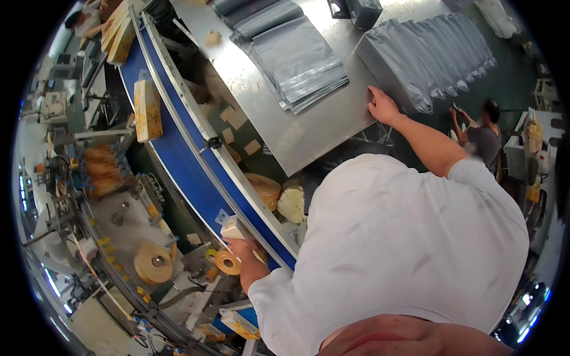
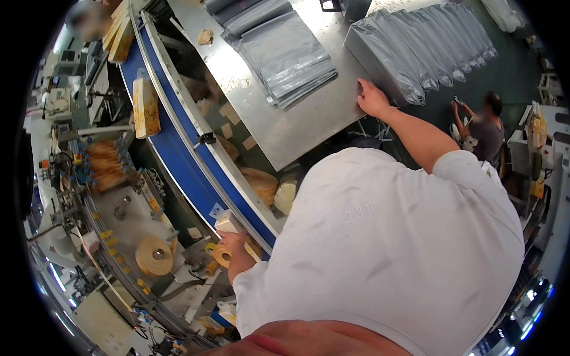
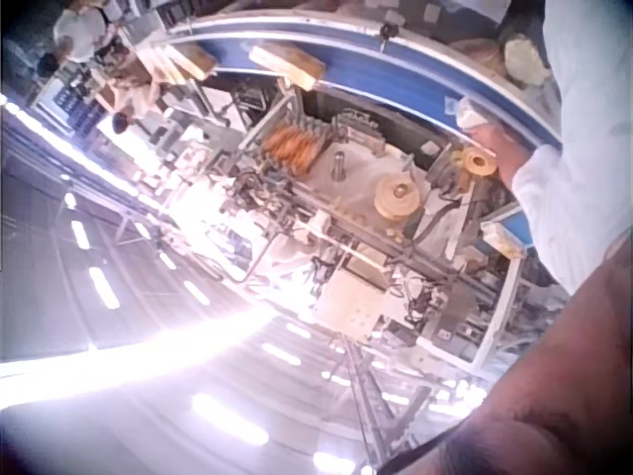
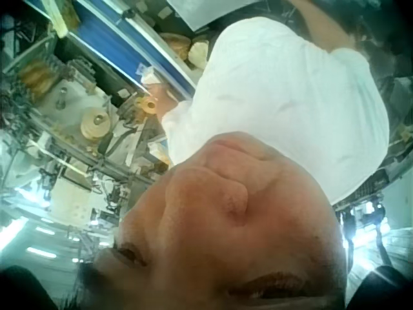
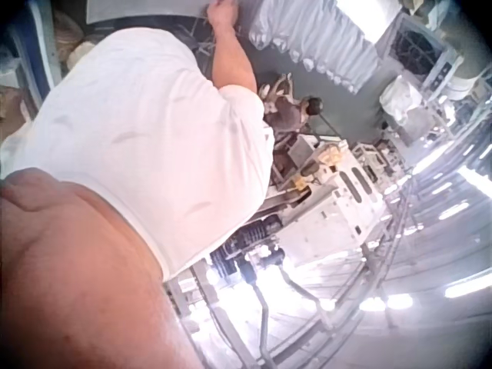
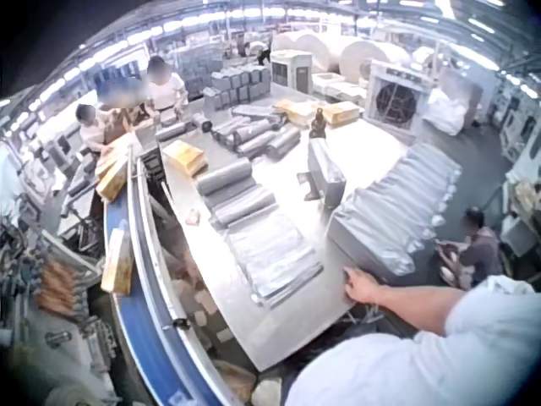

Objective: The person picks up yellow boxes from a conveyor belt and places them into grey poly mailers on a metal table. They fold the top of the mailers closed and stack the finished packages. The person also moves a stack of completed packages to the side.

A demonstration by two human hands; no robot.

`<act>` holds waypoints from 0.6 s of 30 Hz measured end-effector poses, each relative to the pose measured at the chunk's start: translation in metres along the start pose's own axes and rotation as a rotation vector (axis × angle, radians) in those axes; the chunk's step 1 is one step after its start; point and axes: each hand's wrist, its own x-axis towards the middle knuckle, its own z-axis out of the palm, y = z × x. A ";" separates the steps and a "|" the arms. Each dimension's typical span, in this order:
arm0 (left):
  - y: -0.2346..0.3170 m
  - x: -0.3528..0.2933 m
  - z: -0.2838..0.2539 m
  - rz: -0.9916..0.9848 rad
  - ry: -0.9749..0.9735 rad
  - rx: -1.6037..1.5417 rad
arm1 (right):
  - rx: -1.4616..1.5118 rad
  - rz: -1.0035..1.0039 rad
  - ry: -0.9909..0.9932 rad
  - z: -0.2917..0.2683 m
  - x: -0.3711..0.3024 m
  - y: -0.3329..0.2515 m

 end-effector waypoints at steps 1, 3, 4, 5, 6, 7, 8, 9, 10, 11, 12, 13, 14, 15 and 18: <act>0.011 0.003 -0.009 -0.048 -0.032 0.008 | 0.004 -0.011 0.009 -0.001 0.000 0.003; 0.029 0.011 -0.022 -0.110 -0.022 0.021 | 0.010 -0.014 -0.007 -0.004 0.001 0.002; 0.035 0.014 -0.025 -0.077 0.021 0.031 | 0.011 -0.006 -0.032 -0.008 0.003 -0.001; 0.038 0.014 -0.027 -0.044 0.063 0.041 | 0.011 0.001 -0.059 -0.011 0.003 -0.005; 0.046 0.012 -0.030 -0.016 0.102 0.044 | 0.015 0.001 -0.067 -0.013 0.004 -0.005; 0.051 0.014 -0.036 0.028 0.192 0.042 | 0.018 0.000 -0.076 -0.013 0.004 -0.005; 0.058 0.020 -0.046 0.039 0.285 -0.017 | 0.021 -0.004 -0.087 -0.014 0.005 -0.006; 0.060 0.027 -0.059 0.043 0.375 -0.076 | 0.045 -0.015 -0.082 -0.012 0.009 -0.006; 0.059 0.037 -0.079 0.102 0.488 -0.195 | 0.104 -0.050 -0.077 -0.013 0.013 -0.012; 0.077 0.036 -0.112 0.162 0.530 -0.346 | 0.156 -0.077 -0.059 -0.015 0.016 -0.018; 0.104 0.023 -0.153 0.196 0.556 -0.429 | 0.211 -0.101 -0.036 -0.018 0.019 -0.024; 0.124 0.008 -0.189 0.367 0.631 -0.587 | 0.100 -0.132 0.006 -0.014 0.033 -0.026; 0.133 0.003 -0.214 0.436 0.664 -0.597 | 0.038 -0.222 0.039 -0.013 0.049 -0.038; 0.146 -0.001 -0.235 0.512 0.694 -0.607 | -0.026 -0.306 0.080 -0.012 0.065 -0.051; 0.207 -0.025 -0.278 0.886 0.580 -0.829 | -0.357 -0.549 -0.028 -0.005 0.082 -0.091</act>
